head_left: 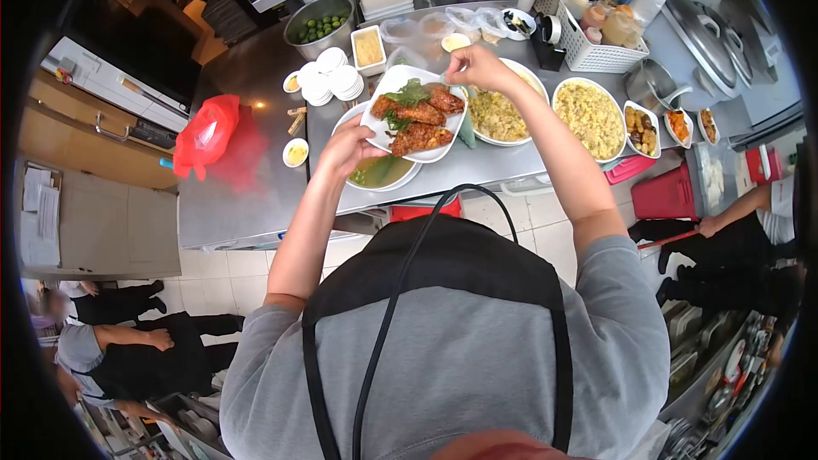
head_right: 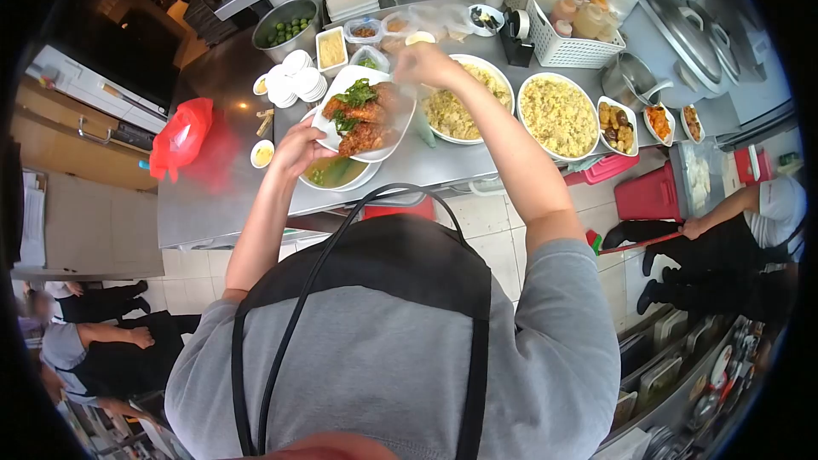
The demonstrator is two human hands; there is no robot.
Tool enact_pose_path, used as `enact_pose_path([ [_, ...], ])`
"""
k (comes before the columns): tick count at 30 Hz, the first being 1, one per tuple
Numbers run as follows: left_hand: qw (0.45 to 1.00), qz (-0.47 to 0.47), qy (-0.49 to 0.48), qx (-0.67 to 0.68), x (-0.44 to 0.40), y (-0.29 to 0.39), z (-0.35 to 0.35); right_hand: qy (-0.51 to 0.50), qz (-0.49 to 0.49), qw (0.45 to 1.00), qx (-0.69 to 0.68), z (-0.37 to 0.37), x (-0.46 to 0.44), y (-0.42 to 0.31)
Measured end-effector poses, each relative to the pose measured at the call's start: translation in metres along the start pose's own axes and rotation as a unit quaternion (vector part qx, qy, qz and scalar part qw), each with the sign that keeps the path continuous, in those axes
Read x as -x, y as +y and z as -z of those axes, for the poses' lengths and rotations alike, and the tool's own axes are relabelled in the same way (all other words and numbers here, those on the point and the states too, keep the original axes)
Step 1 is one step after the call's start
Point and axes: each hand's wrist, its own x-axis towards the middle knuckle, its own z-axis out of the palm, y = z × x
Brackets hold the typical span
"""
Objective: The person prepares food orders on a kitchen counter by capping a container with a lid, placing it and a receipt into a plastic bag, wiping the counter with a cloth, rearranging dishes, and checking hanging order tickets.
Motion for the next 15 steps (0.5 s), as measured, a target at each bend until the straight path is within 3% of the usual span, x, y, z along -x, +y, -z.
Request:
enact_pose_path([
  [7, 0.997, -0.016, 0.033, 0.074, -0.01, -0.019, -0.002, 0.151, -0.061, 0.985, 0.05, -0.018, 0.019, 0.009],
  [10, 0.994, -0.02, 0.044, 0.098, -0.014, -0.024, -0.006, 0.234, -0.085, 0.964, -0.09, -0.032, 0.026, 0.023],
  [15, 0.991, -0.017, 0.054, 0.12, -0.02, -0.029, -0.007, 0.261, -0.097, 0.937, -0.212, -0.052, 0.041, 0.025],
])
